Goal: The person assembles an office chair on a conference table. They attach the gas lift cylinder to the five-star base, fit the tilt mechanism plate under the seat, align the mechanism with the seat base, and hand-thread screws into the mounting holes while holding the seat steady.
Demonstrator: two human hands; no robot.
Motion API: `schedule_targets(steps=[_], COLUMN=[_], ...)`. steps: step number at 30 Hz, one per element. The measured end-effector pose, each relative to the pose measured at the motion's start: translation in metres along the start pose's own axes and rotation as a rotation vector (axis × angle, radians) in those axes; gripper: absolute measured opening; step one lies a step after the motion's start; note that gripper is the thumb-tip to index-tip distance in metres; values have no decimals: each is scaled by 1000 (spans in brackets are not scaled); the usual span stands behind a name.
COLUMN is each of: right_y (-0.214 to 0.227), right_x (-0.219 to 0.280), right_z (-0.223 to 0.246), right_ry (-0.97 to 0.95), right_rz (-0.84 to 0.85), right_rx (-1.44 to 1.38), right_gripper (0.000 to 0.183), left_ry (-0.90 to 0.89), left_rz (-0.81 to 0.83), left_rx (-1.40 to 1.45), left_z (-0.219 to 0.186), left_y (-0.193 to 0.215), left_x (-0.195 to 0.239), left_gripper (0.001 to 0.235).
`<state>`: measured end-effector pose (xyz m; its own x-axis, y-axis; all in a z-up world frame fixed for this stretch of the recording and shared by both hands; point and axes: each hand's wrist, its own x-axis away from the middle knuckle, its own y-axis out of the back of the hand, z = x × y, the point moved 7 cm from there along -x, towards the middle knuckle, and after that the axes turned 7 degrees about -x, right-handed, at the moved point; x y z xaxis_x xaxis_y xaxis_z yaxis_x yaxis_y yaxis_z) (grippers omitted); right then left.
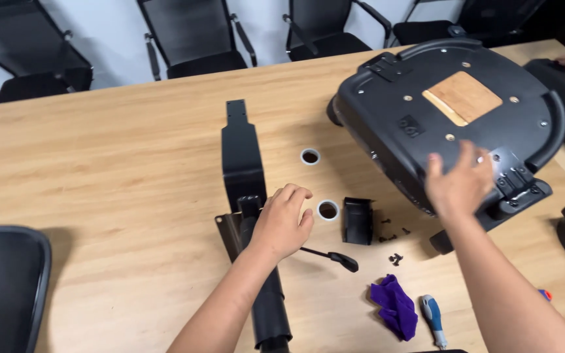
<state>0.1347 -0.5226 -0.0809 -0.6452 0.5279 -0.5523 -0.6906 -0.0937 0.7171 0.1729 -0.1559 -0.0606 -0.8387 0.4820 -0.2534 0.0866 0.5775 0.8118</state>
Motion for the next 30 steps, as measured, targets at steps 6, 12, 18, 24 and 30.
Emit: schedule_targets(steps=[6, 12, 18, 24, 30], right_y=[25, 7, -17, -32, -71], right_x=[-21, -3, 5, -15, -43], right_z=[-175, -172, -206, -168, -124], right_ry=[-565, -1045, -852, -525, -345], right_rz=[-97, 189, 85, 40, 121], right_rx=[-92, -412, -467, -428, -406], right_gripper=[92, 113, 117, 109, 113], left_ry=[-96, -77, -72, -107, 73], left_rz=[26, 35, 140, 137, 63], left_rx=[50, 65, 59, -119, -464], left_z=[-3, -5, -18, -22, 35], left_y=[7, 2, -19, 0, 60], left_x=[-26, -59, -83, -108, -131], left_gripper=[25, 26, 27, 32, 45])
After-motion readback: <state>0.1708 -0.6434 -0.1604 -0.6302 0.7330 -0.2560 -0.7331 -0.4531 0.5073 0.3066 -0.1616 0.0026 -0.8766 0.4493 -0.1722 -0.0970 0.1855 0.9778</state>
